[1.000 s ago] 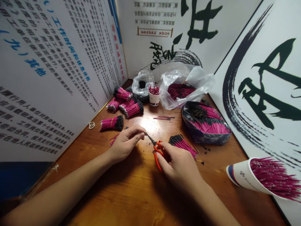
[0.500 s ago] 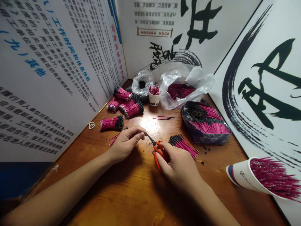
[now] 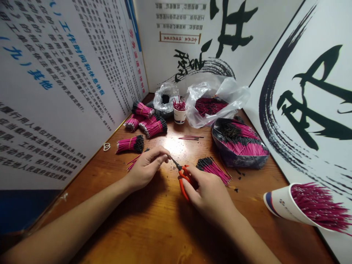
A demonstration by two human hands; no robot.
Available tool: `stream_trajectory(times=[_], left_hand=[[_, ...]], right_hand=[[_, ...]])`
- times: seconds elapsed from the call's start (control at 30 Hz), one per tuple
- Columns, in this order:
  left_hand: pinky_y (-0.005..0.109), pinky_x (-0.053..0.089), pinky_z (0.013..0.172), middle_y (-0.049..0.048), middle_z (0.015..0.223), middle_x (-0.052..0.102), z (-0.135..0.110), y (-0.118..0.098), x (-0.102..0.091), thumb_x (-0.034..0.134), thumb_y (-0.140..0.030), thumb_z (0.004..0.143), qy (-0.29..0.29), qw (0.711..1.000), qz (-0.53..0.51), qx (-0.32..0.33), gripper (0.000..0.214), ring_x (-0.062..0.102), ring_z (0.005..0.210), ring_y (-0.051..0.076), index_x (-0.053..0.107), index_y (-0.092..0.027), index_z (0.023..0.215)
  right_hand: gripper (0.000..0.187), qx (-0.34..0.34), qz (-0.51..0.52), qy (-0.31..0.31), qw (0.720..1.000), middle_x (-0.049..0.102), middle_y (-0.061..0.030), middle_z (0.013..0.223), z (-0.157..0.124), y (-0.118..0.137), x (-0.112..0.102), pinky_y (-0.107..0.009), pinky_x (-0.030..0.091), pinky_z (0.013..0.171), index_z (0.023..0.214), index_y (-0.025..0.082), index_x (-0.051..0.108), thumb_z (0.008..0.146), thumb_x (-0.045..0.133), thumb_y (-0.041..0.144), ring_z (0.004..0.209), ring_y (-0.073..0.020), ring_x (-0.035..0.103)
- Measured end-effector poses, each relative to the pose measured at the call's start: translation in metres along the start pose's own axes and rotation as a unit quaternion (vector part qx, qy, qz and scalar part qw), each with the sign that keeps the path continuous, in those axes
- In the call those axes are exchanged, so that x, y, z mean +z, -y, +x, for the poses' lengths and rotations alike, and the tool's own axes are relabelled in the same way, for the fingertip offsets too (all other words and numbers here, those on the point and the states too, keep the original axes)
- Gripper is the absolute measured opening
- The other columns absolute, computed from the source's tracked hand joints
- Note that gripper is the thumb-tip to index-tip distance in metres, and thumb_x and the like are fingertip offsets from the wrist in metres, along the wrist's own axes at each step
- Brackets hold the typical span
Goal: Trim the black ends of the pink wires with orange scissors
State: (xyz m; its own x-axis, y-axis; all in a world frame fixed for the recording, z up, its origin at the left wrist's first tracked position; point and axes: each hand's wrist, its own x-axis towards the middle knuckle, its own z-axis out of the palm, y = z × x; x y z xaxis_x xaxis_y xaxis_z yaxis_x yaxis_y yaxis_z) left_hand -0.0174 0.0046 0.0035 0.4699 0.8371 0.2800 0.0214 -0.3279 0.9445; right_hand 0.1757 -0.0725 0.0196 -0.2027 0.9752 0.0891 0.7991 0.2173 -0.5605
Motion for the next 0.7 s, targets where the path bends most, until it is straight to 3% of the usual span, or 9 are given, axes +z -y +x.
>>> stream_trajectory(times=[0.7], left_hand=[[0.025, 0.045, 0.077, 0.0016, 0.079, 0.056, -0.0011, -0.0051, -0.001, 0.049, -0.023, 0.093, 0.018, 1.0, -0.017, -0.016, 0.016, 0.052, 0.077, 0.013, 0.059, -0.015, 0.084]], right_hand=[[0.016, 0.009, 0.001, 0.013, 1.0, 0.064, 0.0009, 0.067, -0.0008, 0.0002, -0.001, -0.025, 0.035, 0.056, 0.086, 0.022, 0.058, 0.093, 0.048, 0.033, 0.057, -0.015, 0.055]])
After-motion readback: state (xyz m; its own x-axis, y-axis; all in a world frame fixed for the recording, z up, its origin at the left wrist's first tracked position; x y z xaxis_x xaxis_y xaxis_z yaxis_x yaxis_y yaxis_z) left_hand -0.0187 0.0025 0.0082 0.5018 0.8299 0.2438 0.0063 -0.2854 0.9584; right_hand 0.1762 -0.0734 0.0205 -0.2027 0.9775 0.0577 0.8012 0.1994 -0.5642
